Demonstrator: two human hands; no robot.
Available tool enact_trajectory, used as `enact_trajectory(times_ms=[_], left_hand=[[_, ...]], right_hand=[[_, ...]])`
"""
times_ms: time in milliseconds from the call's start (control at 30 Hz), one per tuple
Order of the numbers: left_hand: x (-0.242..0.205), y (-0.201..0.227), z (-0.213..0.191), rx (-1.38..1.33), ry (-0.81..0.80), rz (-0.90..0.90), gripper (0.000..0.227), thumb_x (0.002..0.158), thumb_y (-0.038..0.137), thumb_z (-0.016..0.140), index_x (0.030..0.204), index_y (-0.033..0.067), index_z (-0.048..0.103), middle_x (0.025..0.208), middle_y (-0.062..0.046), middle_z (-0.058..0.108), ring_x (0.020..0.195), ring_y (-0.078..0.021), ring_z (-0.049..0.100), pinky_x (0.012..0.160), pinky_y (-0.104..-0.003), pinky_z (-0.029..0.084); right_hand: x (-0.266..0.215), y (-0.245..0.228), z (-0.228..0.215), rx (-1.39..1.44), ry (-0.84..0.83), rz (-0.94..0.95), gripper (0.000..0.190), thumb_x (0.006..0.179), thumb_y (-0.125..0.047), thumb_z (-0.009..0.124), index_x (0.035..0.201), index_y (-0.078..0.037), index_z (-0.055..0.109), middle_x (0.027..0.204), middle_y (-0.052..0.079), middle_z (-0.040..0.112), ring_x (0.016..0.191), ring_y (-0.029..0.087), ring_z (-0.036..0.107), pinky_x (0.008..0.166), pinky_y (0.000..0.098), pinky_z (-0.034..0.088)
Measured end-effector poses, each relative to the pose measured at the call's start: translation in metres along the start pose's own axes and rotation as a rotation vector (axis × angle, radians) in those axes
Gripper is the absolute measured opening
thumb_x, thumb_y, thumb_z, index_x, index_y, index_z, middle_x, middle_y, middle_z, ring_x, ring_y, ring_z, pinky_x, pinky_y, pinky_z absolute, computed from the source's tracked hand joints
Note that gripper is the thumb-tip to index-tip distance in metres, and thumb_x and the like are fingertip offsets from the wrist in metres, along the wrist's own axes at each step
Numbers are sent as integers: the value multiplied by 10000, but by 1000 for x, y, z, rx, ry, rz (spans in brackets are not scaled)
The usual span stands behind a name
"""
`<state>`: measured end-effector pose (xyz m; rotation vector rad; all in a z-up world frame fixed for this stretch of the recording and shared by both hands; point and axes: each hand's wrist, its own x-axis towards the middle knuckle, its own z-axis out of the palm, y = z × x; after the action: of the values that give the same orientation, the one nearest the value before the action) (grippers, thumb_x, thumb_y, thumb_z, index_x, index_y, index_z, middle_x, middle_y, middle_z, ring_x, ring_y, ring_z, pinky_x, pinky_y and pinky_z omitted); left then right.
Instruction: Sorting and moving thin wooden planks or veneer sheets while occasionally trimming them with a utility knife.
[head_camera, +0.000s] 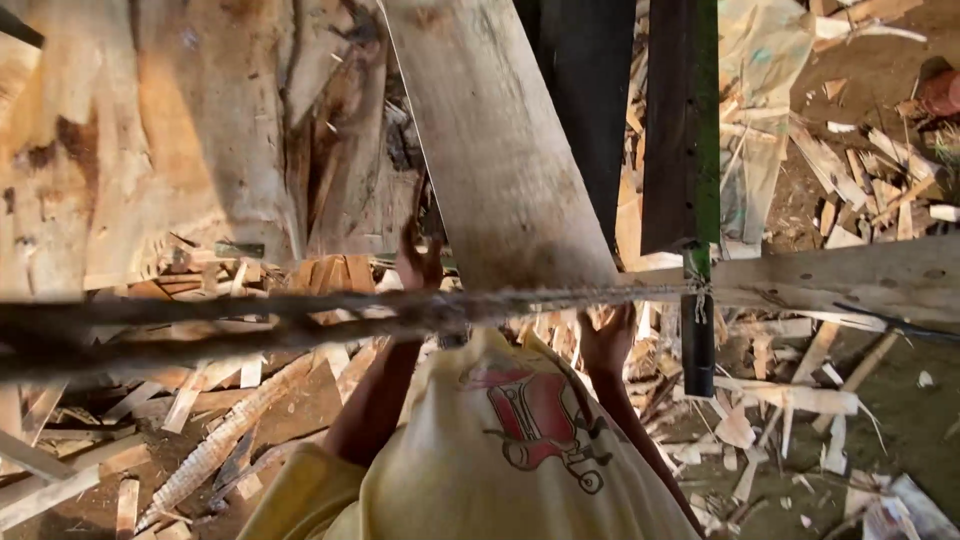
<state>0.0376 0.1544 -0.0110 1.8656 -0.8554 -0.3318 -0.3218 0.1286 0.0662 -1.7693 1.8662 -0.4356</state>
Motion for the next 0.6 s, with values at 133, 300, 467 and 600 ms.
enact_trajectory(times_ms=[133,300,467,600], left_hand=[[1,17,3,-86,-69,-36,650,1027,388,710,1502,2,490,1352,-194,632,1201,-316,630,960,-435,537],[5,37,-15,-204,-149,-103,588,1052,363,709,1433,-35,503,1294,-205,622,1155,-313,618,942,-432,532],[28,38,-21,-319,-237,-145,536,1077,339,708,1364,-72,517,1236,-217,613,1108,-309,606,924,-429,527],[36,39,-18,-409,-345,-191,503,1097,319,707,1309,-101,528,1189,-226,605,1071,-306,596,909,-427,523]], right_hand=[[18,1,3,353,46,157,646,920,-291,760,1413,25,487,1311,223,636,1151,304,651,939,422,575],[44,39,36,971,135,-21,342,938,-3,721,1251,19,585,1106,90,701,919,137,650,754,279,558],[29,21,18,1079,111,122,125,946,-30,726,1049,-37,655,911,52,736,742,139,691,676,311,611],[6,8,13,1134,117,57,141,937,-59,748,1021,-48,635,894,57,715,752,152,706,688,317,615]])
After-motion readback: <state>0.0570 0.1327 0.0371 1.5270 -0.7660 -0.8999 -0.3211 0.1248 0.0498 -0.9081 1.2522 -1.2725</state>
